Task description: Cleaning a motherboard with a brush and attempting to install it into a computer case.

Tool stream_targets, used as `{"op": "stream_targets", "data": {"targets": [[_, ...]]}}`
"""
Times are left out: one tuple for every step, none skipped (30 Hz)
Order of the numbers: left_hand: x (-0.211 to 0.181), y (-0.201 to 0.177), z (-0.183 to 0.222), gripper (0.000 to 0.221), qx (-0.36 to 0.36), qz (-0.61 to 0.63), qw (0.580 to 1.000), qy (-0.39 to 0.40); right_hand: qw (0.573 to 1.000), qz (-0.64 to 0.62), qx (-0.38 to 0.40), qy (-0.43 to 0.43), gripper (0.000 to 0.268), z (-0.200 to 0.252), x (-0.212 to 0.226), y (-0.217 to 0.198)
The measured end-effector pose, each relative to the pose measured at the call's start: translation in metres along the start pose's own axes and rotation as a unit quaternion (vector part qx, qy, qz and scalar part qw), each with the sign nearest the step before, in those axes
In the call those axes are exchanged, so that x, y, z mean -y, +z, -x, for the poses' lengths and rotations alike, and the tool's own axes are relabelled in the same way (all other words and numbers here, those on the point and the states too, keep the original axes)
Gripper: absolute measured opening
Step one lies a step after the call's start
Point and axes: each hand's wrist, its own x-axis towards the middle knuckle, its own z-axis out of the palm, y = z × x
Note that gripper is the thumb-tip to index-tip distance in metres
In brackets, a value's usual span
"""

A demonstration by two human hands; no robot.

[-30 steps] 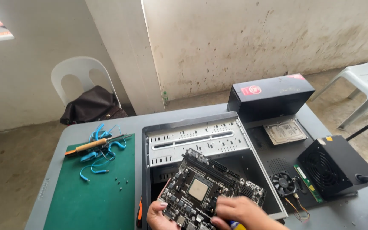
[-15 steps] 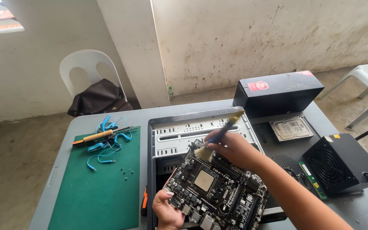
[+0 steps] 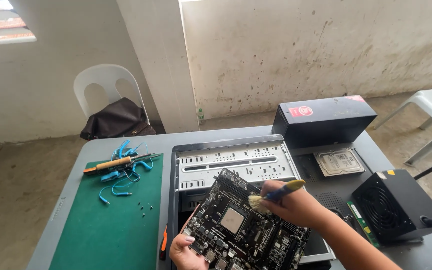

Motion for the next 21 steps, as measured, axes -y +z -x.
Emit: {"op": "stream_targets", "data": {"targets": [[0.008, -0.004, -0.002, 0.017, 0.026, 0.015, 0.998, 0.046, 0.999, -0.003, -0.009, 0.036, 0.010, 0.005, -0.003, 0.000], [-0.005, 0.001, -0.002, 0.017, 0.023, 0.014, 0.999, 0.043, 0.999, -0.003, -0.004, 0.037, 0.010, 0.010, -0.007, -0.002], [-0.018, 0.006, -0.001, 0.011, -0.003, 0.074, 0.994, -0.085, 0.996, -0.014, 0.002, 0.090, 0.011, 0.016, -0.010, -0.004], [-0.031, 0.013, -0.002, 0.009, -0.030, 0.135, 0.968, -0.209, 0.990, -0.023, 0.007, 0.140, 0.015, 0.019, -0.014, -0.007], [-0.038, 0.016, 0.002, 0.009, -0.033, 0.135, 0.967, -0.211, 0.990, -0.022, 0.011, 0.140, 0.015, 0.018, -0.007, -0.016], [-0.046, 0.018, 0.003, 0.008, -0.017, 0.152, 0.957, -0.246, 0.983, 0.027, 0.055, 0.174, 0.016, 0.017, 0.001, -0.023], [-0.054, 0.021, 0.005, 0.007, -0.002, 0.168, 0.945, -0.281, 0.970, 0.077, 0.099, 0.207, 0.017, 0.016, 0.009, -0.032], [-0.053, 0.020, 0.004, 0.007, -0.001, 0.166, 0.945, -0.282, 0.970, 0.075, 0.099, 0.209, 0.017, 0.014, 0.011, -0.034], [-0.053, 0.019, 0.003, 0.006, -0.004, 0.155, 0.948, -0.280, 0.975, 0.076, 0.072, 0.199, 0.017, 0.013, 0.013, -0.036], [-0.052, 0.018, 0.002, 0.006, -0.008, 0.144, 0.950, -0.277, 0.978, 0.078, 0.044, 0.187, 0.018, 0.012, 0.015, -0.039], [-0.051, 0.018, 0.002, 0.006, -0.008, 0.143, 0.950, -0.278, 0.978, 0.077, 0.045, 0.188, 0.018, 0.013, 0.010, -0.035], [-0.051, 0.017, 0.001, 0.004, -0.002, 0.168, 0.945, -0.280, 0.979, 0.065, 0.021, 0.191, 0.014, 0.013, 0.006, -0.030], [-0.051, 0.016, -0.001, 0.002, 0.003, 0.192, 0.940, -0.281, 0.980, 0.053, -0.003, 0.194, 0.011, 0.013, 0.001, -0.026], [-0.047, 0.015, -0.001, 0.002, 0.003, 0.191, 0.941, -0.280, 0.980, 0.052, -0.003, 0.194, 0.011, 0.019, -0.006, -0.018], [-0.045, 0.015, -0.001, 0.003, 0.005, 0.180, 0.951, -0.250, 0.981, 0.032, -0.039, 0.188, 0.016, 0.025, -0.012, -0.009], [-0.042, 0.015, -0.001, 0.005, 0.006, 0.170, 0.961, -0.220, 0.980, 0.013, -0.074, 0.182, 0.024, 0.030, -0.019, -0.002], [-0.051, 0.017, 0.000, 0.005, 0.004, 0.170, 0.961, -0.219, 0.981, 0.013, -0.073, 0.180, 0.024, 0.037, -0.024, 0.000], [-0.060, 0.020, 0.001, 0.004, 0.003, 0.185, 0.945, -0.270, 0.974, 0.020, -0.107, 0.196, 0.031, 0.044, -0.029, 0.003], [-0.069, 0.023, 0.003, 0.006, 0.003, 0.199, 0.926, -0.320, 0.967, 0.026, -0.141, 0.212, 0.040, 0.050, -0.034, 0.005], [-0.068, 0.023, 0.002, 0.006, 0.001, 0.200, 0.926, -0.321, 0.967, 0.027, -0.139, 0.212, 0.040, 0.053, -0.032, 0.001], [-0.067, 0.023, 0.001, 0.005, 0.002, 0.193, 0.931, -0.309, 0.966, -0.018, -0.133, 0.222, 0.039, 0.055, -0.030, -0.002]]}}
